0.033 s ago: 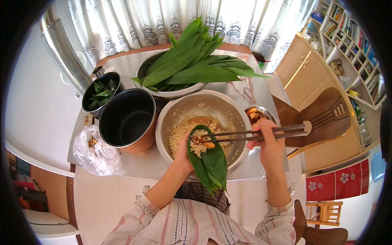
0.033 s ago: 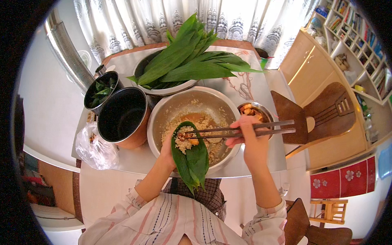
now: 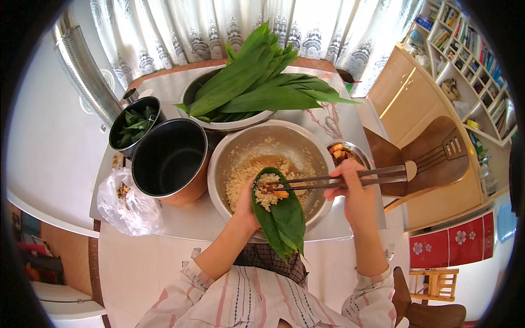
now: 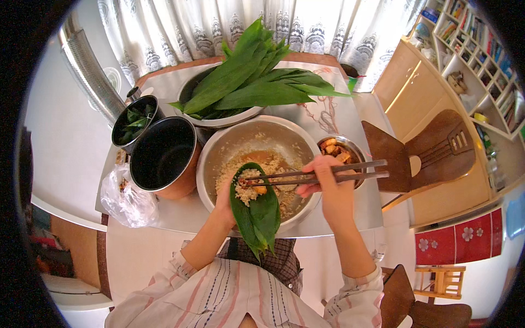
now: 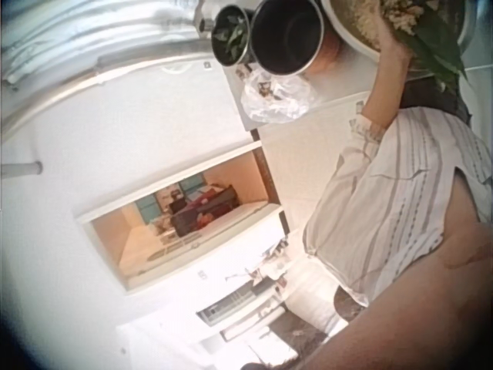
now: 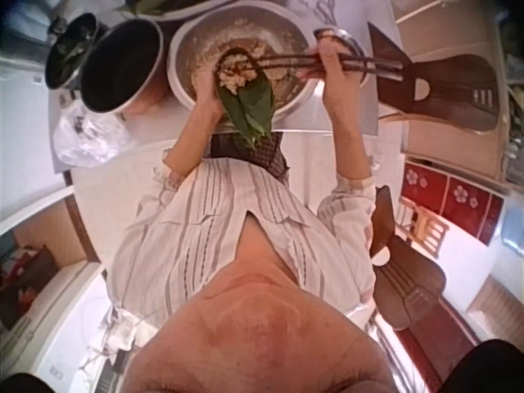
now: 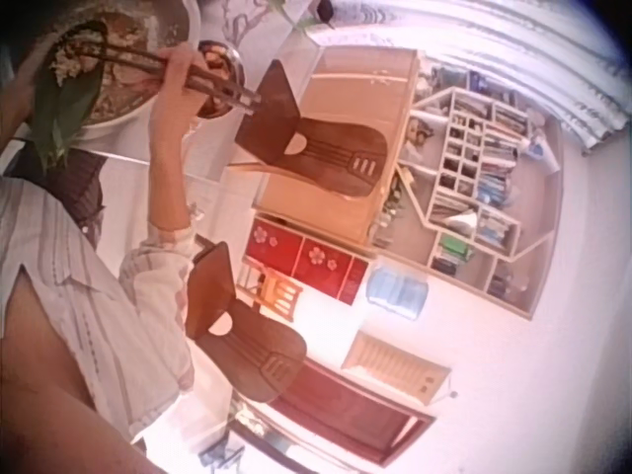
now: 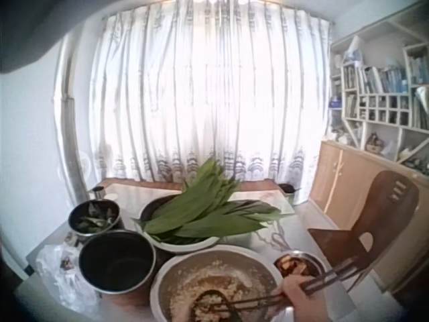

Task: The person wraps zongzi by folding leaves into a cone, filling them with rice and other ingredients using a spoon and chopsticks, and then securing the bundle with red string.

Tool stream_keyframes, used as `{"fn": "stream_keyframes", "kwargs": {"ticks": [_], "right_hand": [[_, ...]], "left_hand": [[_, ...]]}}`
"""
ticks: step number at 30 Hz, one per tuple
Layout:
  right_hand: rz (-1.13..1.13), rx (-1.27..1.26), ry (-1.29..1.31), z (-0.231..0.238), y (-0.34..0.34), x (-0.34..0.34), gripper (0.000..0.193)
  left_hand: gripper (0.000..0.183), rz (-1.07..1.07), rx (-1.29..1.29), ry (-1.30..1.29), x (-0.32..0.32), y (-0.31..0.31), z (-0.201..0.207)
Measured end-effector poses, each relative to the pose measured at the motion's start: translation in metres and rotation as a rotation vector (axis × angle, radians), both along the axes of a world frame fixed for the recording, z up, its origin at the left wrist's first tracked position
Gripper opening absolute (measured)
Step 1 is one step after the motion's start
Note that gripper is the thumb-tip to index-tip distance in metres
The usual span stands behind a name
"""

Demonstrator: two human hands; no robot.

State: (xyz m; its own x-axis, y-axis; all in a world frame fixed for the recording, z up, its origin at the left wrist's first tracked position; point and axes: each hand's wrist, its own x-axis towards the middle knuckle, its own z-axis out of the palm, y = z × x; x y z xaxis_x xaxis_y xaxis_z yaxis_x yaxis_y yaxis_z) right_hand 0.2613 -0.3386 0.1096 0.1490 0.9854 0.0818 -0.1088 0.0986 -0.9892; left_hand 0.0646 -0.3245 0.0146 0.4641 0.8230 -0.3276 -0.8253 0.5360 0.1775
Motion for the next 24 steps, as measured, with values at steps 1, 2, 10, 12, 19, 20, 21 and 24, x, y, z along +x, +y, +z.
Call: {"fn": "stream_keyframes", "kwargs": {"ticks": [1,2,10,12,19,20,21,24], "right_hand": [[0.042,0.013,0.031,-0.001,0.0,-0.003,0.031],[0.012,0.057,0.04,0.0,-0.001,-0.003,0.031],[-0.069,0.062,-0.005,0.01,-0.007,0.013,0.034],[-0.033,0.021,0.004,0.003,-0.005,0.006,0.034],[0.088,0.133,-0.012,-0.011,0.001,-0.001,0.034],[0.086,0.113,-0.004,-0.011,0.002,-0.001,0.034],[0.083,0.093,0.004,-0.011,0.003,0.0,0.033],[0.066,0.053,0.074,-0.012,0.005,0.007,0.032]], "left_hand": [[0.038,-0.019,0.01,-0.029,0.001,0.0,-0.001],[0.038,-0.037,0.007,-0.037,0.002,0.0,-0.002],[0.038,0.024,-0.054,0.006,0.004,0.0,0.001],[0.038,0.019,-0.045,0.022,0.003,0.0,0.001],[0.037,0.01,-0.017,0.004,0.003,-0.001,-0.004],[0.037,0.023,-0.032,0.044,0.003,-0.001,-0.004],[0.037,0.008,-0.022,0.015,0.003,0.0,-0.005],[0.038,0.016,-0.032,0.037,0.003,0.001,-0.007]]}}
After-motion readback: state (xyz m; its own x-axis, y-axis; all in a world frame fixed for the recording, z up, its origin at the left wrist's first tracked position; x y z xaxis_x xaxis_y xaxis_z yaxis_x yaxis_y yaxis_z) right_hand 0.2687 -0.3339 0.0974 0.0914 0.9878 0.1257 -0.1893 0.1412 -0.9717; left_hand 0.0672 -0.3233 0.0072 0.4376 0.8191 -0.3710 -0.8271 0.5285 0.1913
